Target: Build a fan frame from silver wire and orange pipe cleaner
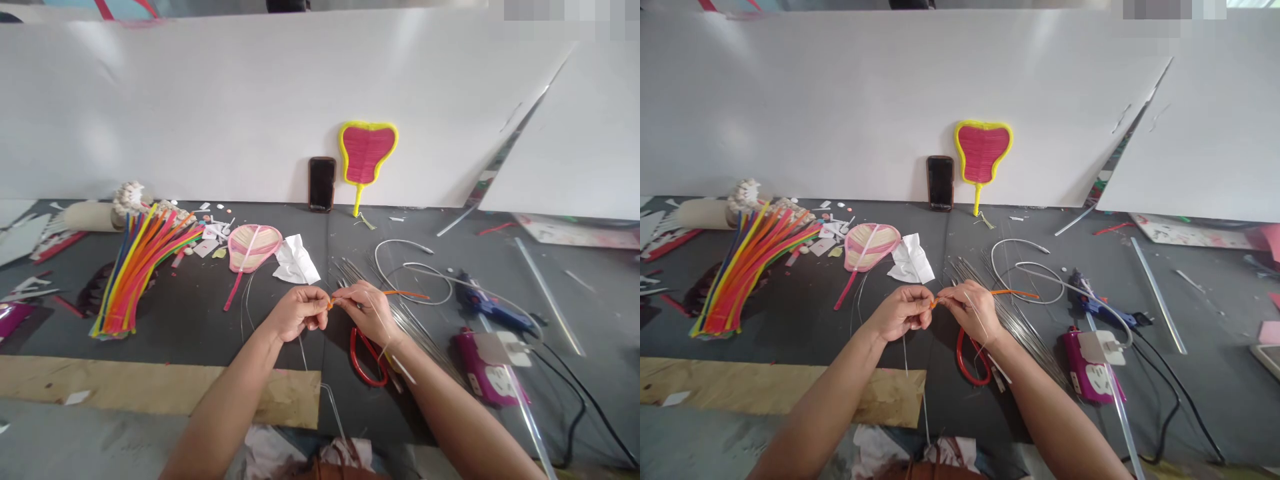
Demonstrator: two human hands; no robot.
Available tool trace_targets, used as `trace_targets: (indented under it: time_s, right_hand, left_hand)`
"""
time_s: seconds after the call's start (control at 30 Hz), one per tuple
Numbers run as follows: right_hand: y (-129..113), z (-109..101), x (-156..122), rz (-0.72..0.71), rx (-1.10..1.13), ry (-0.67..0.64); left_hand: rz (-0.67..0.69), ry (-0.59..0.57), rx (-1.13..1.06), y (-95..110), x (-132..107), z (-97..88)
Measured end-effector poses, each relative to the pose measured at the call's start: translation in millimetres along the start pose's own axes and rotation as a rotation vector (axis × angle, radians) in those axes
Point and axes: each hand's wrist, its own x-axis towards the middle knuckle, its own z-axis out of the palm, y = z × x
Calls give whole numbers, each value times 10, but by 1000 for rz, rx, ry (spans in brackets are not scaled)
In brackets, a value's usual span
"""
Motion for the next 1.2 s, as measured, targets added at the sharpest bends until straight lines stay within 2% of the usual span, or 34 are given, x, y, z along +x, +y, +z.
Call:
trace_targets:
  time_s: [0.3,0.47,0.63,0.77,0.93,1.07,1.2]
  right_hand:
    - [26,-82,16,-206,-208,-97]
    - [60,-91,10,-249,-142,-130]
    - [84,-111,12,-279,-30,-143]
    - [70,-161,49,-304,-43,-169]
    - [-28,-287,171,-343,-227,-240]
    - [-135,-451,331,-385,-426,-324]
    - [-284,-651,542,-407,-644,-328]
  left_hand:
    - [-126,-129,294,65,-49,-68]
    - [-194,-148,259,51,-51,-51]
    - [-190,-202,216,49,-66,-47]
    - [-232,-241,177,60,-77,-57]
    - [-261,-215,188,50,-57,-97]
    - [-218,-184,191,52,-50,-140]
    - [-174,-170,209,65,-57,-168]
